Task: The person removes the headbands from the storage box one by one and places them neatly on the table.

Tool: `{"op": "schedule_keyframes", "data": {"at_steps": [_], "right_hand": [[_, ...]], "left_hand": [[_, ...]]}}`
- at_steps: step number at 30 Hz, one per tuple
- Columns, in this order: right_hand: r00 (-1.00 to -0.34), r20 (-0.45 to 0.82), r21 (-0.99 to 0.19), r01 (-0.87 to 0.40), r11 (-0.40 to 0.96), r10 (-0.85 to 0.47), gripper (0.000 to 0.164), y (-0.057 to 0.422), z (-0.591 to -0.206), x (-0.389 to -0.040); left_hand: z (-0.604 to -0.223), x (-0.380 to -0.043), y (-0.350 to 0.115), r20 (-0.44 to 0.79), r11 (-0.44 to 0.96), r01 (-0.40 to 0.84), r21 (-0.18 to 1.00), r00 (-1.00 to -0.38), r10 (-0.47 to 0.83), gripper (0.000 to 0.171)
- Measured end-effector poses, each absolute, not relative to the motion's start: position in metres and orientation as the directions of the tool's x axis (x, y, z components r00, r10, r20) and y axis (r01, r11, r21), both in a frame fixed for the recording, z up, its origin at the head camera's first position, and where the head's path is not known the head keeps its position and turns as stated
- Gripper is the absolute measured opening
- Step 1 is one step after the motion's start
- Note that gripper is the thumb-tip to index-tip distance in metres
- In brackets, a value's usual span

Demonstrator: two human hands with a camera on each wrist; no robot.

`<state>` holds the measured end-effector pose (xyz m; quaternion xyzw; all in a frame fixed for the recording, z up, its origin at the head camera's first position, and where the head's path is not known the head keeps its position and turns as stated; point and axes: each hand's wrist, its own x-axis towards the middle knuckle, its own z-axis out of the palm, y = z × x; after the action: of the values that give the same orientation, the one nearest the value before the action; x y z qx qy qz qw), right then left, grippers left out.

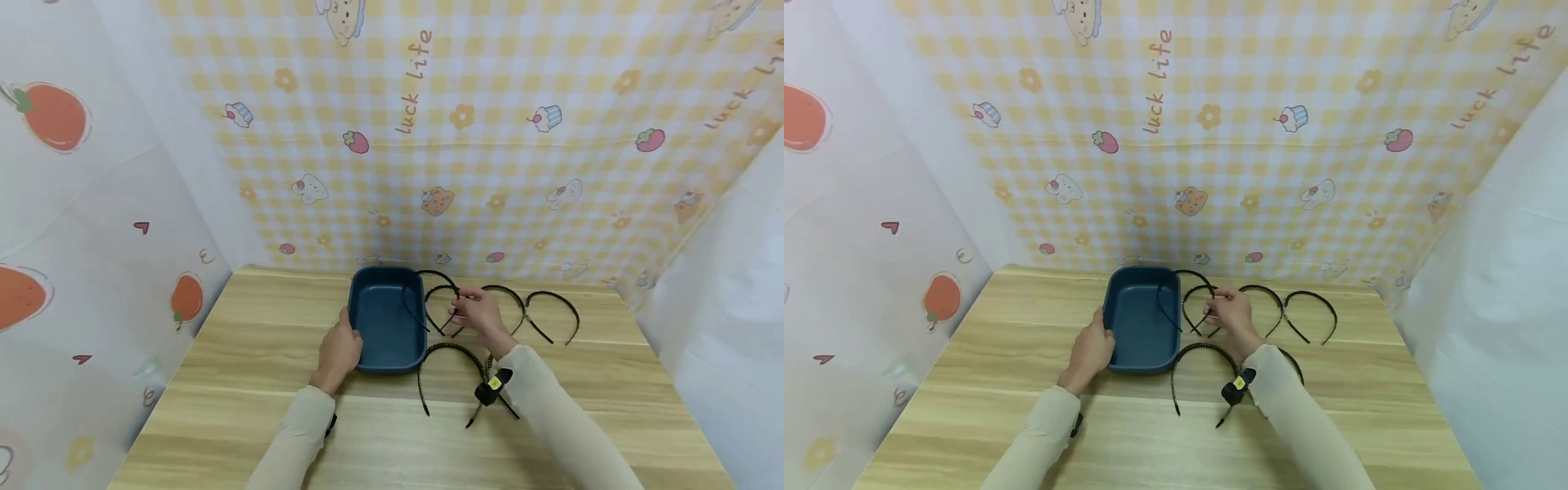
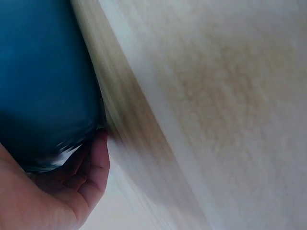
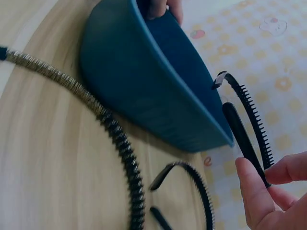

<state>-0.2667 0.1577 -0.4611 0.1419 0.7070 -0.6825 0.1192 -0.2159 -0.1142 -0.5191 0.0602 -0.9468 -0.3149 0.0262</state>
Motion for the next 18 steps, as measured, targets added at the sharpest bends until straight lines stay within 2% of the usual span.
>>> {"op": "schedule_keyframes", "data": {"at_steps": [12,18], "right_hand": [[-0.950,-0.306,-0.941,0.311,0.133,0.055,0.041,0.203,-0.468,-0.257],[-0.938,-0.337,-0.923,0.347,0.165,0.084,0.041,0.230,-0.469,-0.244]], "left_hand": [[-0.516,-0.217,-0.116,-0.009,0.794,-0.115,0.597,-0.991,-0.137,0.058],[-0.516,-0.218,-0.116,-0.009,0.799,-0.109,0.591,-0.992,-0.129,0.059]]}}
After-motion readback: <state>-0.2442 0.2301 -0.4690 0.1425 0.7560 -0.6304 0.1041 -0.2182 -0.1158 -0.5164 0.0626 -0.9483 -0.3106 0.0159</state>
